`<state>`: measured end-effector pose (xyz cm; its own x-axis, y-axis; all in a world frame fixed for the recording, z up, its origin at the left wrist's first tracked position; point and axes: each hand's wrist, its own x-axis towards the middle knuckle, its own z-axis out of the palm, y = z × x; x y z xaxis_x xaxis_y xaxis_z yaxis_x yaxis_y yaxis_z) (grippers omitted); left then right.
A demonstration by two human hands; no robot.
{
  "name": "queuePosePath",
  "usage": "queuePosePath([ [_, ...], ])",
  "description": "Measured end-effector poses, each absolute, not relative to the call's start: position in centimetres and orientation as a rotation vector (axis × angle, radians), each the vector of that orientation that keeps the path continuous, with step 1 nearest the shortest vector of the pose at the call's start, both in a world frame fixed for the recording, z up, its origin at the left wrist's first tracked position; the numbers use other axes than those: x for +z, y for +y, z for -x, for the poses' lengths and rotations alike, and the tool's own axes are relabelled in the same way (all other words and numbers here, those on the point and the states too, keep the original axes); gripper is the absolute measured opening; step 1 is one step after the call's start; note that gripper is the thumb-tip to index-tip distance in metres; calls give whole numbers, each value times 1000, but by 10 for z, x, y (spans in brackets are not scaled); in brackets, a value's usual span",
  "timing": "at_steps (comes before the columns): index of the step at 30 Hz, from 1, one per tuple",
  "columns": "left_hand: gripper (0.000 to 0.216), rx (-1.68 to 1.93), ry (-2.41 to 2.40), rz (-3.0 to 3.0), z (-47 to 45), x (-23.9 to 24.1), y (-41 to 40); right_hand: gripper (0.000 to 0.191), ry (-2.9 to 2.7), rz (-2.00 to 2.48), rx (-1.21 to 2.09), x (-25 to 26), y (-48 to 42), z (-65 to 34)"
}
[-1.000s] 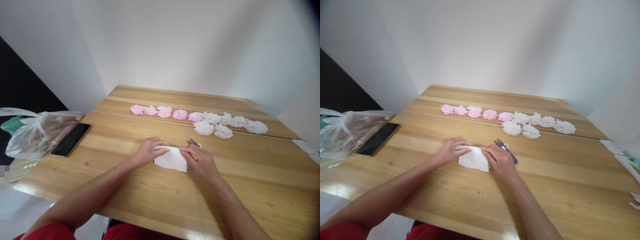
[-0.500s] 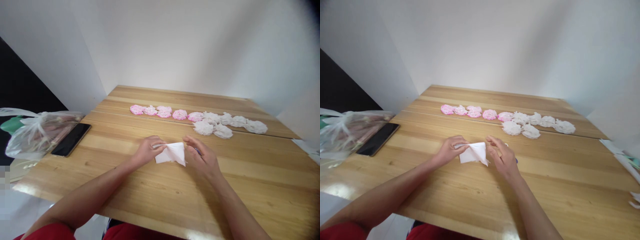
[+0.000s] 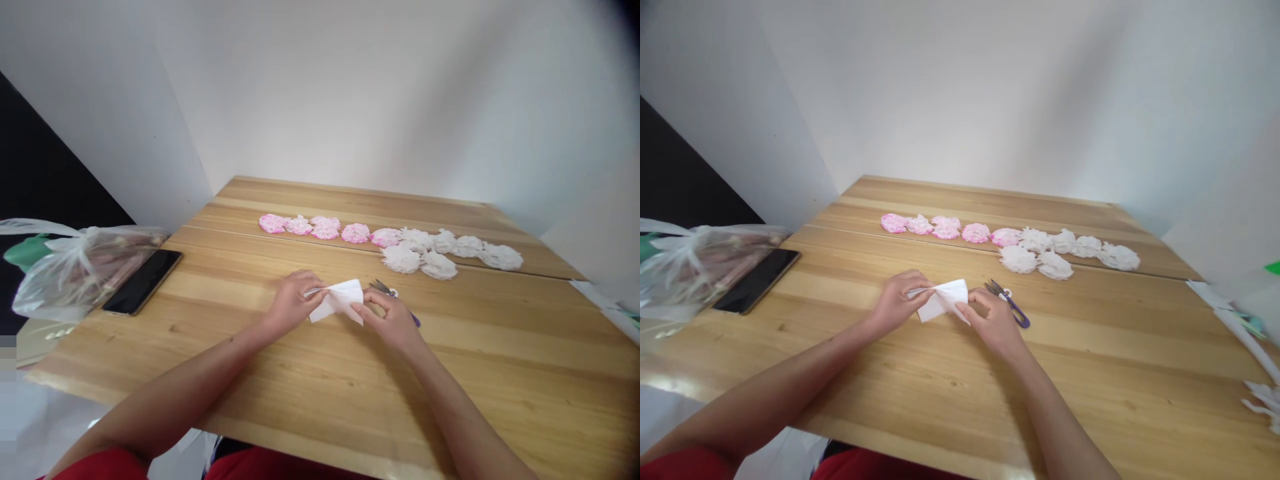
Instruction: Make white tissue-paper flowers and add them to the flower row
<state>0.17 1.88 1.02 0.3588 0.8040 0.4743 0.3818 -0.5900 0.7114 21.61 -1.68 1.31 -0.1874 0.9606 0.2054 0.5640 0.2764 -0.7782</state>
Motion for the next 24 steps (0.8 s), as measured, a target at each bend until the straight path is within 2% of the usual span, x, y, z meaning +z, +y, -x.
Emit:
queuePosePath([
  [7,18,1142,1022,-2196,0,7,20,23,-1607,1331,910,5,-14,-220],
  [11,18,1132,1022,-2226,1,5,21,36,-1431,1286,1002,2,-14,-217],
  [17,17,1109,1010,-2278,2,3,23,24,-1557,1286,775,4,-15,-217],
  [24,18,1133,972,-2303,3,-1,25,24,-1669,1257,699,2,-12,-223],
])
